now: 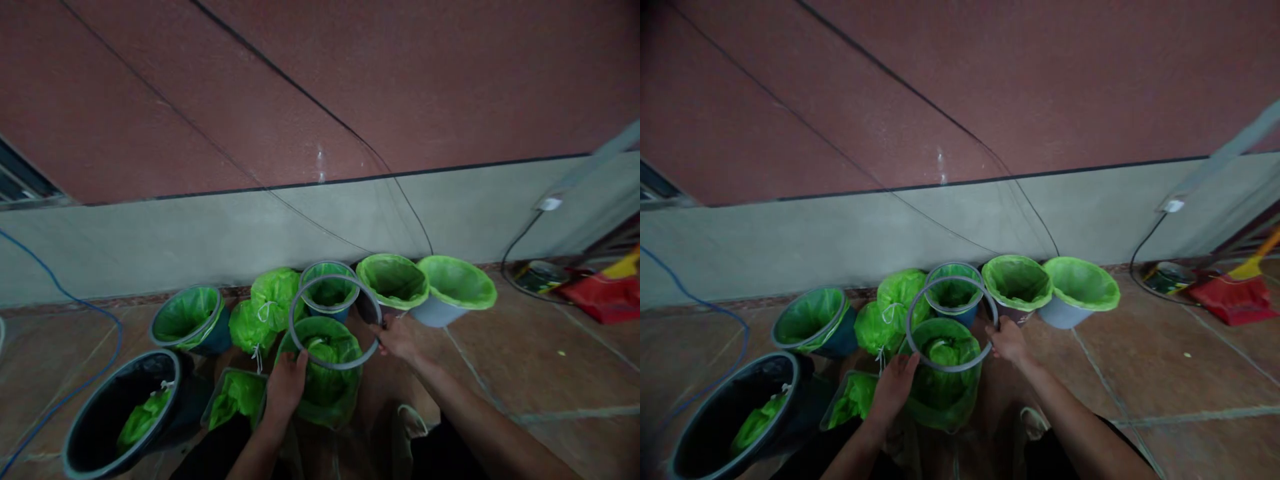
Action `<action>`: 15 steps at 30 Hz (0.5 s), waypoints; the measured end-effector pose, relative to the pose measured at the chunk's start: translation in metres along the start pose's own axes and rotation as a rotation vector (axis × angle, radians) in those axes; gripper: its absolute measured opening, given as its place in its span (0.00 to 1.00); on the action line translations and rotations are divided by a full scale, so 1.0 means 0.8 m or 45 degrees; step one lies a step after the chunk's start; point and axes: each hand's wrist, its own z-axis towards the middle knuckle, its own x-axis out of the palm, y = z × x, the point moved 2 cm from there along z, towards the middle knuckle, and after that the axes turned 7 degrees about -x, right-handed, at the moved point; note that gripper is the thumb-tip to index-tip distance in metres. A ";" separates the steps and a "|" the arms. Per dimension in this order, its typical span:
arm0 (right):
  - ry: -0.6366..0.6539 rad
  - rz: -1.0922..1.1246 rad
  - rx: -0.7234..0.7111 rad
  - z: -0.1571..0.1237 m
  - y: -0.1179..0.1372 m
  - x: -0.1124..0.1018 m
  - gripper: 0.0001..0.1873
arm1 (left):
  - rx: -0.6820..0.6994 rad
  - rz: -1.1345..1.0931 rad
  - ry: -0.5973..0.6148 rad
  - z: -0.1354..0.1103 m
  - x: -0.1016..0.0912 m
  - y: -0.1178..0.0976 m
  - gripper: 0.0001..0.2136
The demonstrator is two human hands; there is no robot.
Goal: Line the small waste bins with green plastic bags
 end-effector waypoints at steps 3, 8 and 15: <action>-0.213 0.363 0.068 0.031 -0.016 -0.017 0.08 | 0.125 -0.018 0.074 0.026 0.001 -0.028 0.19; -0.375 0.637 0.262 0.083 -0.054 -0.009 0.07 | 0.063 0.107 0.106 0.078 0.024 -0.023 0.15; -0.230 0.525 0.142 0.118 -0.064 -0.004 0.08 | -0.018 0.279 0.001 0.109 0.030 0.010 0.23</action>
